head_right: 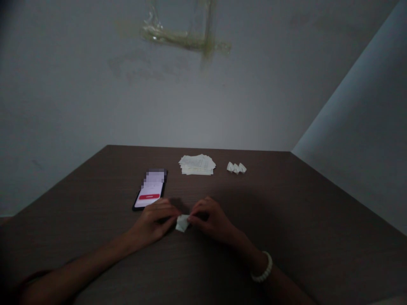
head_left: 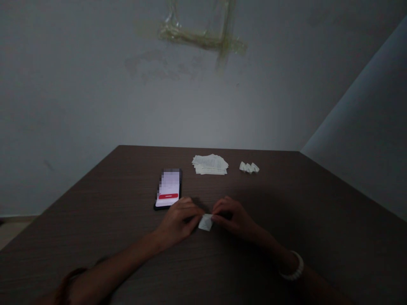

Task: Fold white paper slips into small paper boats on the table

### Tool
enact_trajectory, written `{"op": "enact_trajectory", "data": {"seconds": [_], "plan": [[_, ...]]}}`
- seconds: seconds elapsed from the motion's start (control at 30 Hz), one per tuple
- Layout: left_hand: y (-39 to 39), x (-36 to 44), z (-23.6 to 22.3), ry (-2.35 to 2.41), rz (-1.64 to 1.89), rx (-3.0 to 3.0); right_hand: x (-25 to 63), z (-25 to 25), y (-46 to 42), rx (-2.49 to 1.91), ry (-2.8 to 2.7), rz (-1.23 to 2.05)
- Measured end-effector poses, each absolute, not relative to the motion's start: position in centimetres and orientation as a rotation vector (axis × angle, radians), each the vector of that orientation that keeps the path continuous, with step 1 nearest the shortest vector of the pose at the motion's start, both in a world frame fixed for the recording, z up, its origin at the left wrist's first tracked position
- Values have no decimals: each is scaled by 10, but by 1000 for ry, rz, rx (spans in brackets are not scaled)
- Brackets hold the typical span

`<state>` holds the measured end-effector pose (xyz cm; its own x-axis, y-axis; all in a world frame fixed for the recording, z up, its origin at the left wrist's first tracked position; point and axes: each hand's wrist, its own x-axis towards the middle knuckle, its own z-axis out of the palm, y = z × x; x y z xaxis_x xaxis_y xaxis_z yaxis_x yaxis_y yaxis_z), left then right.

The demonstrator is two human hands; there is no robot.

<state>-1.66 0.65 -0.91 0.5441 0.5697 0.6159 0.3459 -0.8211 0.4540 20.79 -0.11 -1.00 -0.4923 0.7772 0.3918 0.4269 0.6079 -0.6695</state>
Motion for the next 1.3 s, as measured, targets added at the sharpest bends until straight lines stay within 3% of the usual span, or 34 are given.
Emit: {"op": "enact_trajectory", "data": {"seconds": [0.7,1.3], "plan": [[2,-18,0,909,884,2314,210,-18,1,-1050,-1652,1149],[6,-18,0,875,893,2232,205,-13,-6,-1030,-1731,1103]]}}
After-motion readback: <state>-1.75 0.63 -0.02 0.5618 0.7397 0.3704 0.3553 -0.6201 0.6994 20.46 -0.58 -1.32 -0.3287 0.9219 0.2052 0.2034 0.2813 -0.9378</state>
